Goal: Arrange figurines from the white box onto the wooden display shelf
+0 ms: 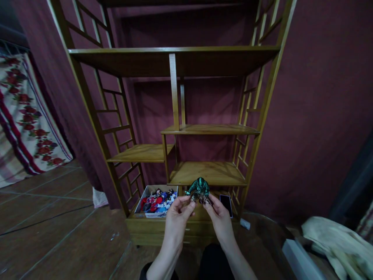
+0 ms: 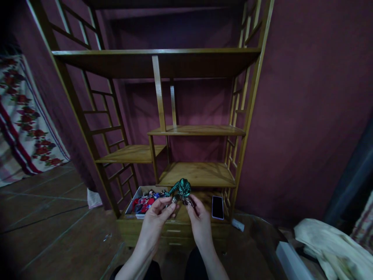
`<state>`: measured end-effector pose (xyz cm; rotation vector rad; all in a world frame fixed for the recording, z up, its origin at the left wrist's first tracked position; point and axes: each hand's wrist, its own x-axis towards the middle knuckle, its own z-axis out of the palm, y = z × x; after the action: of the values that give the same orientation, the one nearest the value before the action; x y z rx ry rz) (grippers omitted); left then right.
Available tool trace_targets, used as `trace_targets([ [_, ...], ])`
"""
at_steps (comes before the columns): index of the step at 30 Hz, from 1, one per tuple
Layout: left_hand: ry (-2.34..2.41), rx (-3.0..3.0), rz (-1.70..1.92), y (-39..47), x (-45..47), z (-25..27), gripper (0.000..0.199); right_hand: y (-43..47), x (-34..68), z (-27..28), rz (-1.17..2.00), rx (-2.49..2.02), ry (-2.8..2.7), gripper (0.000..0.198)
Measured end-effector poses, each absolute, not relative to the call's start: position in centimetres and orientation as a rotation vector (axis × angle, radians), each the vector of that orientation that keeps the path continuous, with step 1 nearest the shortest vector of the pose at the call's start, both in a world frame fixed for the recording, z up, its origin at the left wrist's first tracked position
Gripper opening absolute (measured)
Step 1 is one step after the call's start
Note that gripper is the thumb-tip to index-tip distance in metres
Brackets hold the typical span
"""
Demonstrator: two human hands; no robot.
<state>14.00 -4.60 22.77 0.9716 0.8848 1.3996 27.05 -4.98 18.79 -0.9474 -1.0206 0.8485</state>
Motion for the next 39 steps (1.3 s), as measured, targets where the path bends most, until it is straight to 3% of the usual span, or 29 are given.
trace_targets([
  [10,0.822,1.024,1.380,-4.4,14.5,26.2,0.034,-4.9,28.2,22.5,0.832,-0.885,-1.065,0.042],
  [21,0.692,0.921,1.300,-5.1,14.9,28.2,0.037,-3.9,29.2,22.8,0.937,-0.857,-1.080,0.044],
  [27,0.744,1.025,1.385,-5.7,15.8,27.7,0.038,-3.3,29.0,22.5,1.136,-0.759,-0.990,0.046],
  [39,0.753,1.092,1.420,-5.8,16.3,26.7,0.041,-3.2,31.1,23.5,1.203,-0.821,-1.086,0.042],
])
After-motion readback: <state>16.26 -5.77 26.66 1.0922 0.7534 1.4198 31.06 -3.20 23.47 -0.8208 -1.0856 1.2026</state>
